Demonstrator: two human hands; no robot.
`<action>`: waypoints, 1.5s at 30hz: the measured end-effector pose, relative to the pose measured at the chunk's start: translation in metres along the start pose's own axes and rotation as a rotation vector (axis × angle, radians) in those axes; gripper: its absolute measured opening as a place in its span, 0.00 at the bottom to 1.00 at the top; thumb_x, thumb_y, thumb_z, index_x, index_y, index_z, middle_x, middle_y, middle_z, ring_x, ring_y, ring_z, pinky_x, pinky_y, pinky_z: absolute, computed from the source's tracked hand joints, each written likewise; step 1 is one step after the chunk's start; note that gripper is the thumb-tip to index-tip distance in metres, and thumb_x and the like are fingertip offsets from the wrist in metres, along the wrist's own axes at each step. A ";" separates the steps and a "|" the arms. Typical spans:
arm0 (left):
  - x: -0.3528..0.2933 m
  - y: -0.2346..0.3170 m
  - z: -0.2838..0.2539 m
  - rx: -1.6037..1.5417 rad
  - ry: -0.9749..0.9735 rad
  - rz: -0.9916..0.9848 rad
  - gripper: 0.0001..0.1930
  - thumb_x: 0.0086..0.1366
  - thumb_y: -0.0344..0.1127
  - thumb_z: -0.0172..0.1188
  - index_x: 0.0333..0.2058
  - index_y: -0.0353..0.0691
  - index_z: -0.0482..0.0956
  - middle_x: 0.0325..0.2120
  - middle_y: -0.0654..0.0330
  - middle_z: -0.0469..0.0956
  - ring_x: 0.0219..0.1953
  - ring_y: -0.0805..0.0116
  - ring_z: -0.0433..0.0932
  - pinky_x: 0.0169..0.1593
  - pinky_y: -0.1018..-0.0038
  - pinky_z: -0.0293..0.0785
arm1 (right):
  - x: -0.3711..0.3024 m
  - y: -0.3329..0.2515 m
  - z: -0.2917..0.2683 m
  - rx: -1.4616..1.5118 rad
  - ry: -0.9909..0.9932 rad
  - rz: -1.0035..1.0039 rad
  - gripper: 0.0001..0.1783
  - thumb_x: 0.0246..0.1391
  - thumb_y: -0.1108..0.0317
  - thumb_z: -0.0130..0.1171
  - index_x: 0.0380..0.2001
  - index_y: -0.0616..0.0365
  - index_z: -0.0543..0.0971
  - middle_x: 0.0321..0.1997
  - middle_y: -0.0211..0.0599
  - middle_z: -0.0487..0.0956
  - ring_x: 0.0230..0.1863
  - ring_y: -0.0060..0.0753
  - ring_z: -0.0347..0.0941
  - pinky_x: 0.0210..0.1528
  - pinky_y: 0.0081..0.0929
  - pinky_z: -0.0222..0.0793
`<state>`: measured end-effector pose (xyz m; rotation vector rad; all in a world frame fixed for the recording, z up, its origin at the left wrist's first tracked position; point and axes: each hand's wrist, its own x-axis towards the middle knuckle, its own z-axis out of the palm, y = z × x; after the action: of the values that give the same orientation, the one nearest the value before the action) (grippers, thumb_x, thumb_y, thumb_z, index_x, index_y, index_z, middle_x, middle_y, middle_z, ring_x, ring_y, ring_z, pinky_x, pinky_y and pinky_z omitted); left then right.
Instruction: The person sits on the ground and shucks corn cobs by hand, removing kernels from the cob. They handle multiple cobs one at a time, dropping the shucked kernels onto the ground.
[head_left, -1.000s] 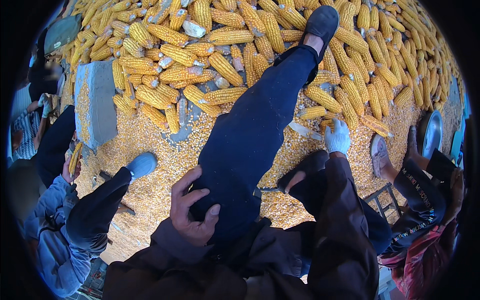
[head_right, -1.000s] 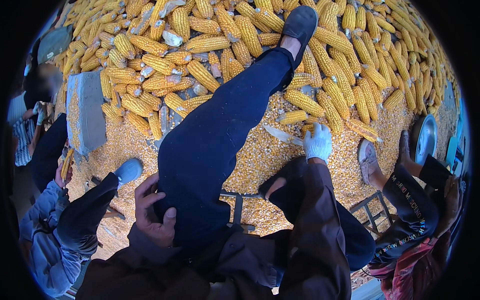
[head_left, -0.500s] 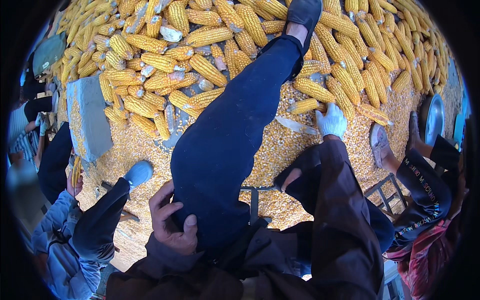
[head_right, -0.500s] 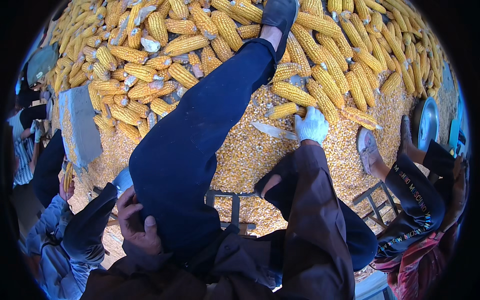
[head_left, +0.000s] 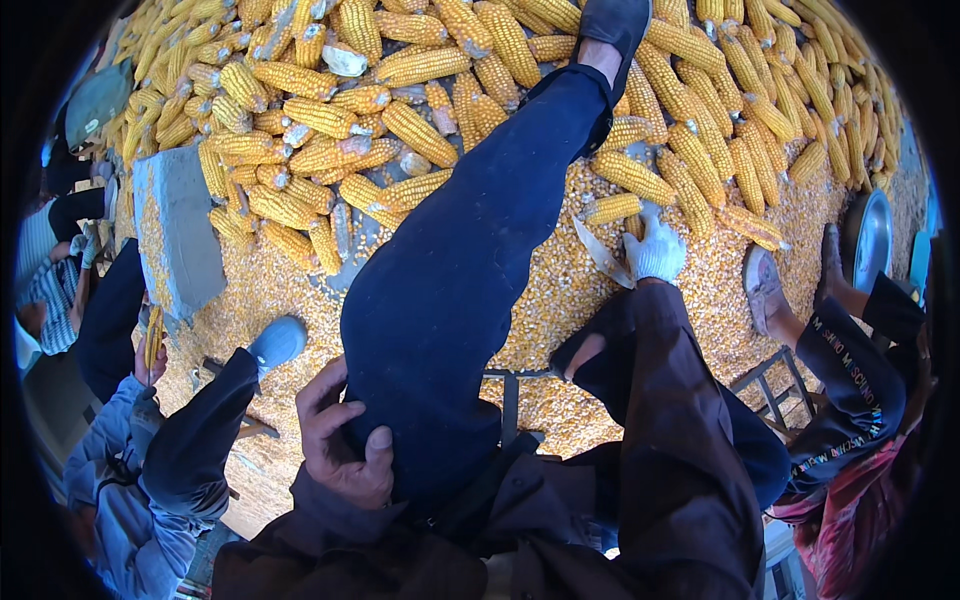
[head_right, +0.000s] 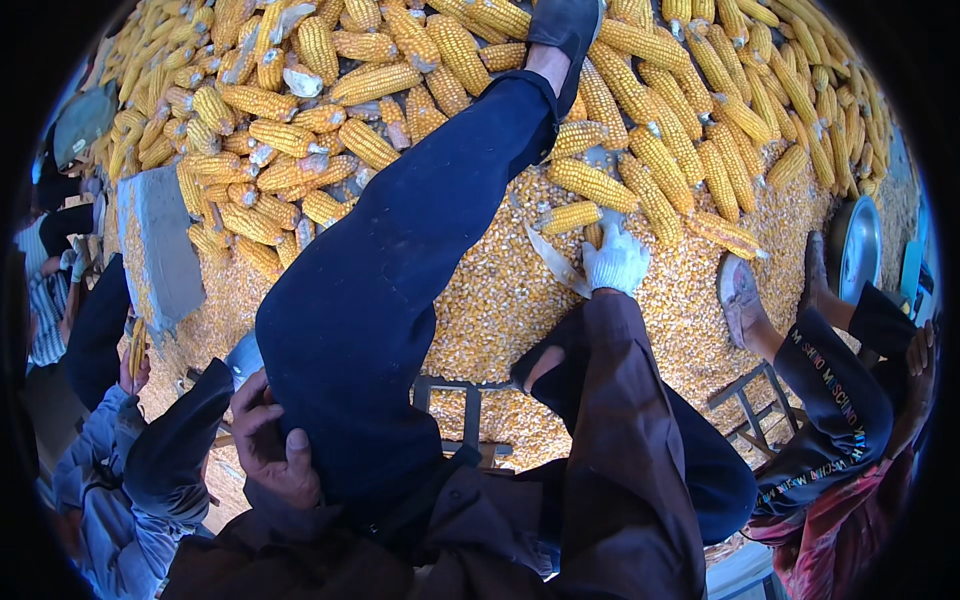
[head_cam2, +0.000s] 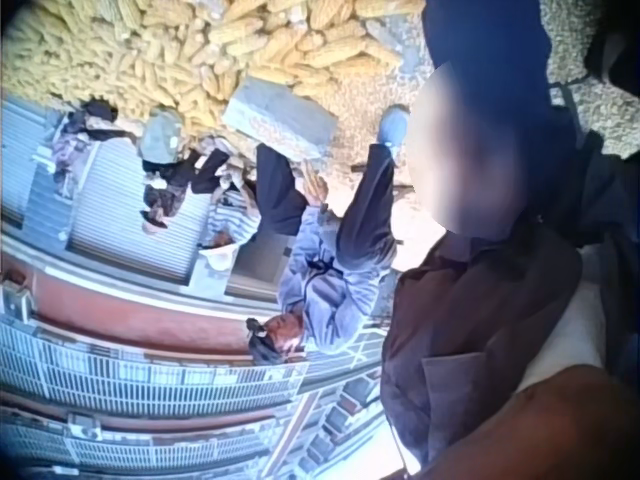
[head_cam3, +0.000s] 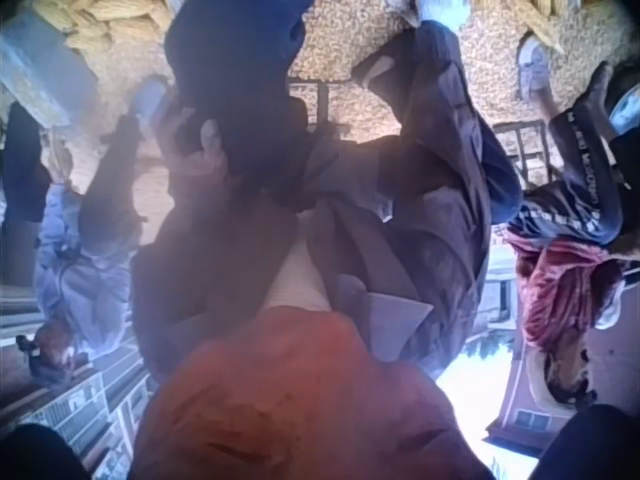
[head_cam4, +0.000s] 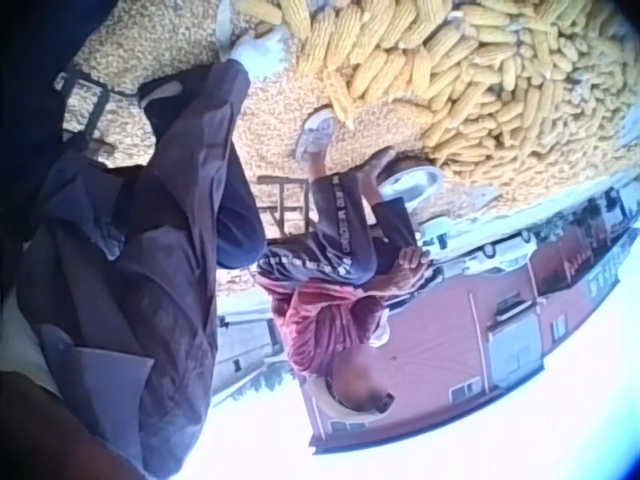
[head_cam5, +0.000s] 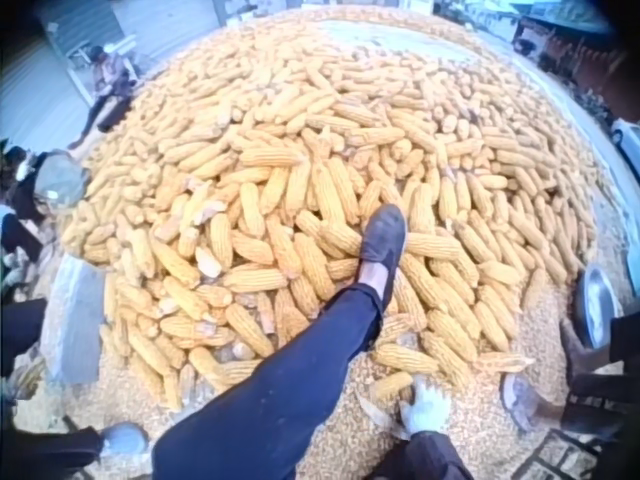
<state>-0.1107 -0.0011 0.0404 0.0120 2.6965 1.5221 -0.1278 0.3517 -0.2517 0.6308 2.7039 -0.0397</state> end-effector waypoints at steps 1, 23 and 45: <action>-0.002 0.000 -0.001 0.001 0.004 -0.003 0.16 0.57 0.38 0.59 0.38 0.35 0.67 0.46 0.40 0.65 0.50 0.50 0.68 0.52 0.60 0.65 | -0.002 0.001 0.002 0.002 0.016 -0.010 0.25 0.37 0.52 0.63 0.39 0.50 0.72 0.34 0.41 0.76 0.38 0.40 0.73 0.46 0.39 0.63; -0.011 0.005 -0.010 0.081 -0.037 0.287 0.10 0.54 0.30 0.58 0.35 0.34 0.70 0.48 0.45 0.67 0.54 0.53 0.65 0.57 0.62 0.60 | -0.133 -0.068 -0.186 0.935 0.503 -0.255 0.22 0.31 0.75 0.69 0.31 0.60 0.69 0.30 0.40 0.71 0.32 0.37 0.70 0.38 0.27 0.67; -0.060 0.050 0.024 -0.989 -0.432 0.002 0.17 0.59 0.24 0.56 0.47 0.29 0.67 0.43 0.51 0.73 0.45 0.70 0.73 0.50 0.76 0.69 | -0.310 -0.089 -0.238 1.619 0.261 -0.096 0.29 0.46 0.76 0.60 0.53 0.66 0.64 0.50 0.41 0.68 0.42 0.27 0.70 0.47 0.21 0.67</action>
<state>-0.0505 0.0438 0.0726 0.2648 1.4286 2.3226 0.0111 0.1664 0.0755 0.8478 2.3424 -2.3745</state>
